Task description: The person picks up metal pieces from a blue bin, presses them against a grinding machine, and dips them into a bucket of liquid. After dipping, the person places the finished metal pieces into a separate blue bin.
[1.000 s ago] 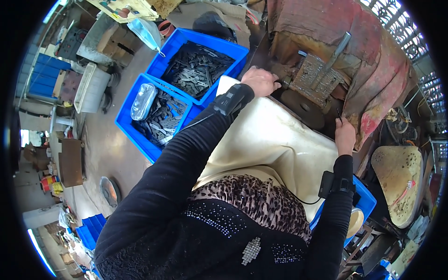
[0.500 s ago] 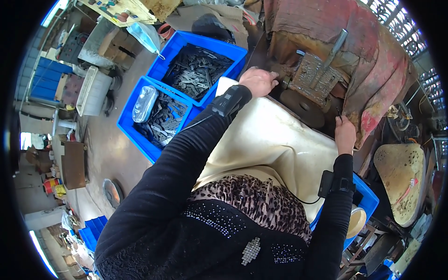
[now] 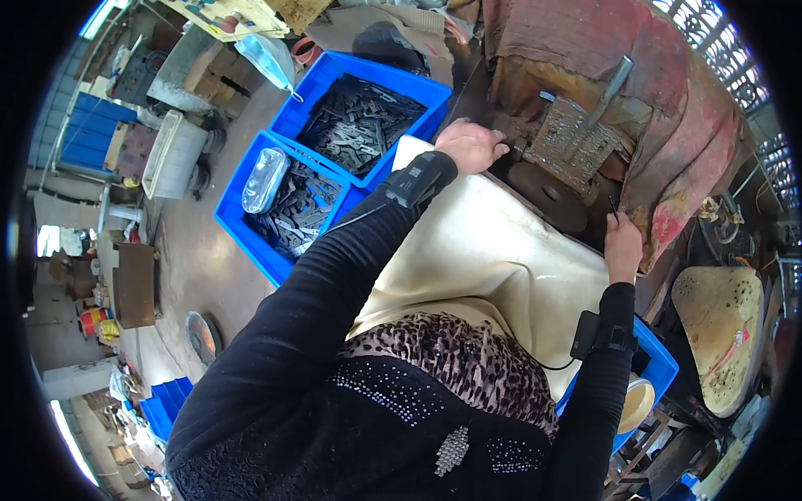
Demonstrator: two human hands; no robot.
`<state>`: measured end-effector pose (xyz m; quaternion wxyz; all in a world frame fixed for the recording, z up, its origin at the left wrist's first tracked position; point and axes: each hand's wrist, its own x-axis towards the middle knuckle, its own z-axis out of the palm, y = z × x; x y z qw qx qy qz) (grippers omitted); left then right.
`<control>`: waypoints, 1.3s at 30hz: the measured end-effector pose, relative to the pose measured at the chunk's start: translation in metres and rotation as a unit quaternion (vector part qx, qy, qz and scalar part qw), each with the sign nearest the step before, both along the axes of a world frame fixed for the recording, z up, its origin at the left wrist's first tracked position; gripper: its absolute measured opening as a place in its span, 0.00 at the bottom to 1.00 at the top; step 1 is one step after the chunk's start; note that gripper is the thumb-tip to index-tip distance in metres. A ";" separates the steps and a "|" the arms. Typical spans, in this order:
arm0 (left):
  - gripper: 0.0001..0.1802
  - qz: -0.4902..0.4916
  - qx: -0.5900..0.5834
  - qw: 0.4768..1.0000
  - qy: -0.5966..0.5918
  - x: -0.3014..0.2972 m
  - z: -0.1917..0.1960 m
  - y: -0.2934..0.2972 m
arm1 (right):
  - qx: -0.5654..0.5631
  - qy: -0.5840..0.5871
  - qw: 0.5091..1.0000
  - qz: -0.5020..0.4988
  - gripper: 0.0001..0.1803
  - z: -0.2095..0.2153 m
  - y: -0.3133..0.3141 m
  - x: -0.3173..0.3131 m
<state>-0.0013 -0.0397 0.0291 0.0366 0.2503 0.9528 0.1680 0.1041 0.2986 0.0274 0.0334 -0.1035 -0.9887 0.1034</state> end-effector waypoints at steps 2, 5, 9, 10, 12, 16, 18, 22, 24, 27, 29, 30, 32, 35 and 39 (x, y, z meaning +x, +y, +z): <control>0.19 0.002 0.005 1.000 -0.002 0.000 0.000 0.000 | -0.001 0.011 1.000 0.002 0.18 -0.001 0.000 0.000; 0.18 -0.001 -0.010 1.000 -0.004 -0.002 -0.003 0.000 | -0.002 0.013 1.000 0.011 0.19 0.000 0.001 0.000; 0.13 -0.019 0.061 0.995 0.076 -0.002 -0.010 -0.010 | -0.006 -0.005 1.000 0.015 0.19 -0.004 0.004 -0.002; 0.13 -0.016 0.061 0.995 0.075 -0.003 -0.010 -0.015 | -0.005 -0.014 1.000 0.011 0.18 -0.006 0.006 -0.002; 0.13 -0.011 0.203 0.967 0.153 -0.004 0.000 -0.030 | -0.009 -0.015 1.000 0.011 0.19 -0.010 0.010 -0.003; 0.17 0.053 0.261 0.936 0.232 -0.011 0.012 -0.092 | -0.011 -0.021 1.000 -0.001 0.19 -0.012 0.013 -0.003; 0.16 0.116 0.238 0.941 0.211 -0.019 -0.006 -0.131 | -0.007 -0.030 0.999 -0.018 0.19 -0.011 0.013 -0.003; 0.19 0.188 0.032 0.973 0.132 -0.025 -0.062 -0.212 | -0.017 -0.049 0.999 -0.009 0.19 -0.007 0.006 -0.008; 0.18 0.184 -0.021 0.978 0.097 -0.024 -0.083 -0.226 | -0.011 -0.052 0.998 -0.015 0.19 -0.008 0.009 -0.006; 0.16 0.182 -0.134 0.973 0.034 -0.025 -0.111 -0.235 | -0.002 -0.049 0.999 -0.018 0.19 -0.010 0.009 -0.007; 0.16 0.192 -0.159 0.968 0.035 -0.028 -0.132 -0.238 | 0.012 -0.054 0.998 -0.020 0.19 -0.009 0.009 -0.005; 0.17 0.197 -0.172 0.965 0.035 -0.031 -0.141 -0.239 | 0.019 -0.057 0.998 -0.020 0.19 -0.008 0.009 -0.006; 0.17 0.205 -0.180 0.962 0.018 -0.034 -0.151 -0.240 | 0.022 -0.056 0.998 -0.020 0.19 -0.007 0.007 -0.005; 0.19 0.219 -0.200 0.955 -0.016 -0.040 -0.154 -0.235 | 0.026 -0.054 0.998 -0.020 0.19 -0.004 0.005 -0.004; 0.18 0.177 -0.216 0.960 -0.028 -0.044 -0.153 -0.230 | 0.022 -0.078 0.996 -0.035 0.20 -0.003 0.006 -0.004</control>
